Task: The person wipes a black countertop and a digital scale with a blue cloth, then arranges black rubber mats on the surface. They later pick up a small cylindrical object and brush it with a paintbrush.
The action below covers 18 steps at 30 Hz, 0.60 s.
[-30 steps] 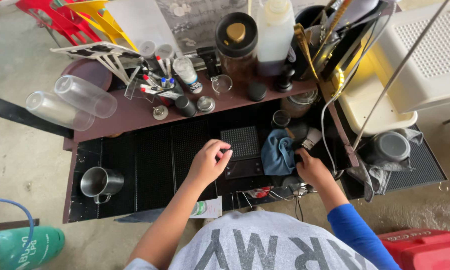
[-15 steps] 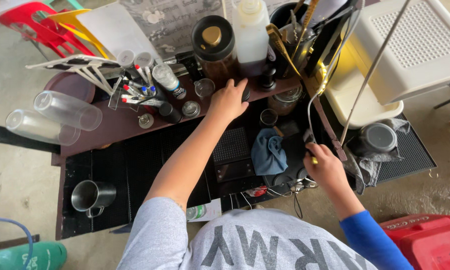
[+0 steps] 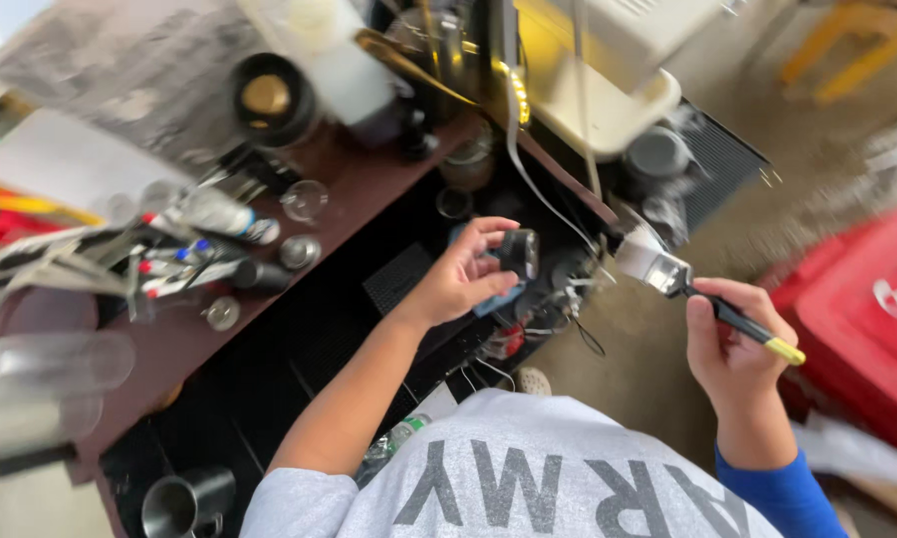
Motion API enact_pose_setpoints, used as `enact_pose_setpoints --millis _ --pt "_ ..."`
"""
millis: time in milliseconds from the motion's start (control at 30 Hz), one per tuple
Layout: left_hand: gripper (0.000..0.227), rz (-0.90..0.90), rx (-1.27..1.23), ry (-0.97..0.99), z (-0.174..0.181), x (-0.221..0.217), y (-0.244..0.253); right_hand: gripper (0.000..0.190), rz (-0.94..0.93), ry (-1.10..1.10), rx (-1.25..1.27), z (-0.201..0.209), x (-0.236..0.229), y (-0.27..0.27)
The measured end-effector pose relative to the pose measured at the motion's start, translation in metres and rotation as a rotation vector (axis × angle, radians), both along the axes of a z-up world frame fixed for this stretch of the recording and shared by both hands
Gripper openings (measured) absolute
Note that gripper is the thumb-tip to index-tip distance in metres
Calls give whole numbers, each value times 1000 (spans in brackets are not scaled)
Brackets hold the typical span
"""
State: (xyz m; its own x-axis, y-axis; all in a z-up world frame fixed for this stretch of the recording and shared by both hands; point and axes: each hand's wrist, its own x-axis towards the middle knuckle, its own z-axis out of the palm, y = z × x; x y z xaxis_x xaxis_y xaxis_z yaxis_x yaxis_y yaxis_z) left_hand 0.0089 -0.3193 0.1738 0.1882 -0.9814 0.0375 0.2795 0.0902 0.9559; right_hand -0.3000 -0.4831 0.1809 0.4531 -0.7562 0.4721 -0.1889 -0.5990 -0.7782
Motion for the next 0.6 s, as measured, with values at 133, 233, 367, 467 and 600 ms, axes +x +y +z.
enact_pose_setpoints --millis 133,233,367,467,600 --pt "66 -341 18 49 -7 -50 -30 23 22 -93 92 17 -56 24" --pt "65 -529 15 8 -11 -84 -53 28 -20 -163 83 34 -98 57" --pt "62 -739 45 -37 -11 -127 -73 33 4 -242 -44 53 -123 98" --pt "62 -875 14 -74 -7 -152 -81 29 -60 -9 -137 60 -131 102" --pt "62 -982 -14 63 -1 -170 -79 24 -277 -117 1 56 -143 94"
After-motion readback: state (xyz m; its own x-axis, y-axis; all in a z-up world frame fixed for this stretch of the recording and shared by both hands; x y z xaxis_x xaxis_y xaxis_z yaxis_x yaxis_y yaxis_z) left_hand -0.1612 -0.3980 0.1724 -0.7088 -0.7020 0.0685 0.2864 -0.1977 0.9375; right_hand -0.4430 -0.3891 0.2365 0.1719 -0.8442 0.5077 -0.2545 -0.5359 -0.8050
